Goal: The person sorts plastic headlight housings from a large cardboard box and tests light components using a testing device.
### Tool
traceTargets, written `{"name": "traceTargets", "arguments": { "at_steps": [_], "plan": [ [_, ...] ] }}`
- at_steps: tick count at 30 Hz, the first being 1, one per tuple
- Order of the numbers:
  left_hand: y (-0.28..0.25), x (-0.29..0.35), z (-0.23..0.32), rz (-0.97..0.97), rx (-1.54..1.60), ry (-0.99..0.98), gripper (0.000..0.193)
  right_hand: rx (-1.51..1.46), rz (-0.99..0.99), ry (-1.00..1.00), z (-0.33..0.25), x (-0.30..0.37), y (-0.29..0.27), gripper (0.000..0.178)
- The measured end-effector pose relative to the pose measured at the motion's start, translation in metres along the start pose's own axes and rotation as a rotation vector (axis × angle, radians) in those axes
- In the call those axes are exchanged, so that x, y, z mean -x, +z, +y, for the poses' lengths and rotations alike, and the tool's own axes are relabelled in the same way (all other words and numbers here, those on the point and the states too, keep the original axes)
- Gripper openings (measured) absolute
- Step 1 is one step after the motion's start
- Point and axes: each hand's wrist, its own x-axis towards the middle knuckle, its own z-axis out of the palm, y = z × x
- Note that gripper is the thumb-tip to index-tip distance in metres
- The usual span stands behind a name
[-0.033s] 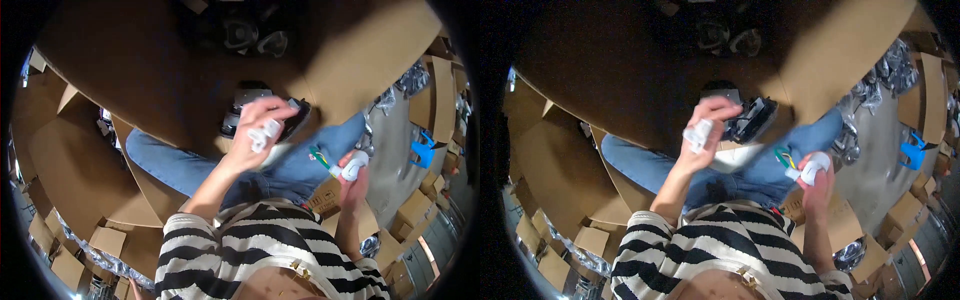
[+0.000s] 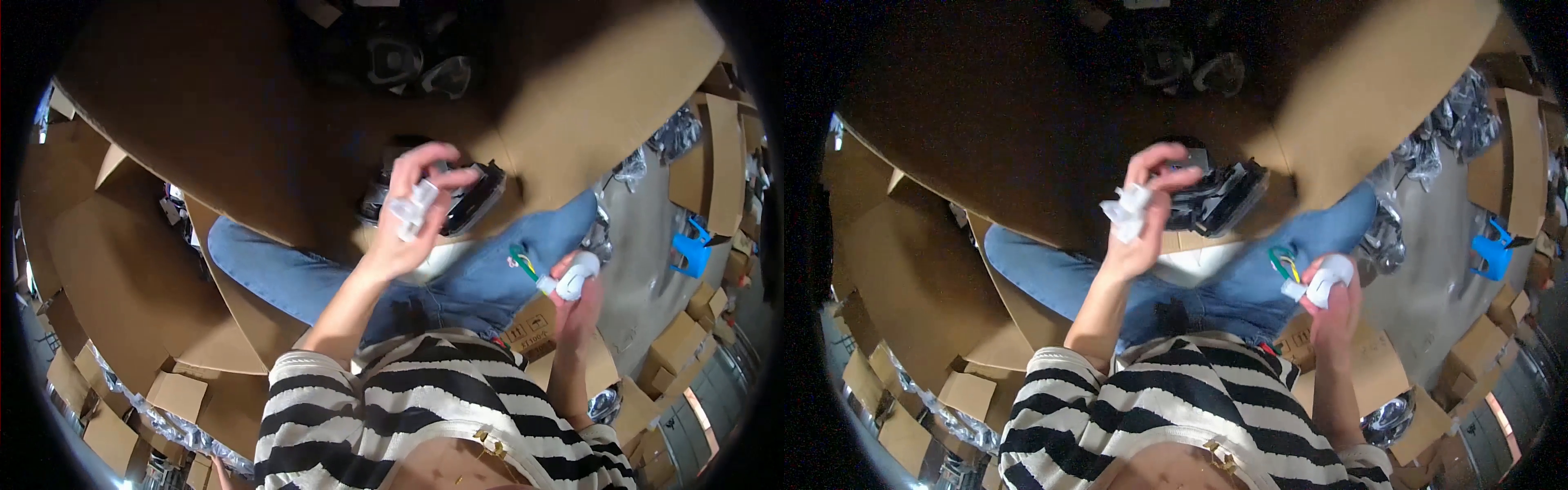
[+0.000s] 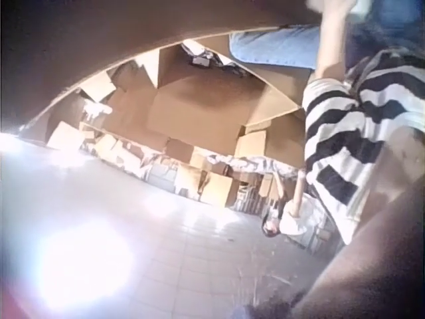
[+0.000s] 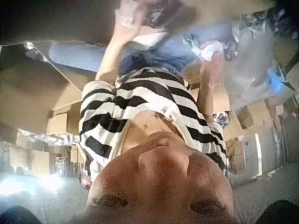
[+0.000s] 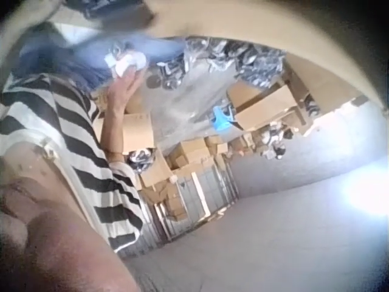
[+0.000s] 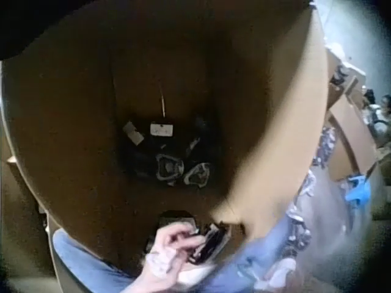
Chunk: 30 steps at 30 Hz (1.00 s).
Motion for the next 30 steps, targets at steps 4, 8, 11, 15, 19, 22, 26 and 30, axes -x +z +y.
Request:
{"name": "traceTargets", "arguments": {
  "at_steps": [4,8,11,15,19,22,26,30],
  "plan": [
    [-0.01,-0.034,-0.022,0.195,0.634,-0.398,0.035,0.058,-0.08,0.043,0.001,-0.008,0.006,0.028],
    [-0.03,-0.08,-0.051,0.272,0.556,-0.553,0.028,0.123,-0.145,0.093,-0.001,-0.017,0.01,0.031],
    [-0.045,-0.129,-0.087,0.336,0.076,-0.449,0.023,0.091,-0.191,0.121,-0.003,-0.025,0.015,0.031],
    [-0.077,-0.201,-0.15,0.076,-0.878,-0.308,0.027,0.102,-0.214,0.136,-0.003,-0.036,0.025,0.031],
    [-0.1,-0.255,-0.214,-0.255,-1.19,-0.243,0.032,0.116,-0.221,0.225,-0.002,-0.049,0.03,0.036],
    [-0.099,-0.274,-0.251,-0.399,-1.144,-0.288,0.031,0.19,-0.209,0.214,-0.003,-0.056,0.027,0.038],
    [-0.093,-0.271,-0.262,-0.382,-0.947,-0.353,0.03,0.213,-0.064,0.267,0.001,-0.06,0.023,0.036],
    [-0.1,-0.244,-0.226,-0.169,-0.713,-0.406,0.03,0.077,-0.131,0.249,0.005,-0.062,0.011,0.041]
  ]
}}
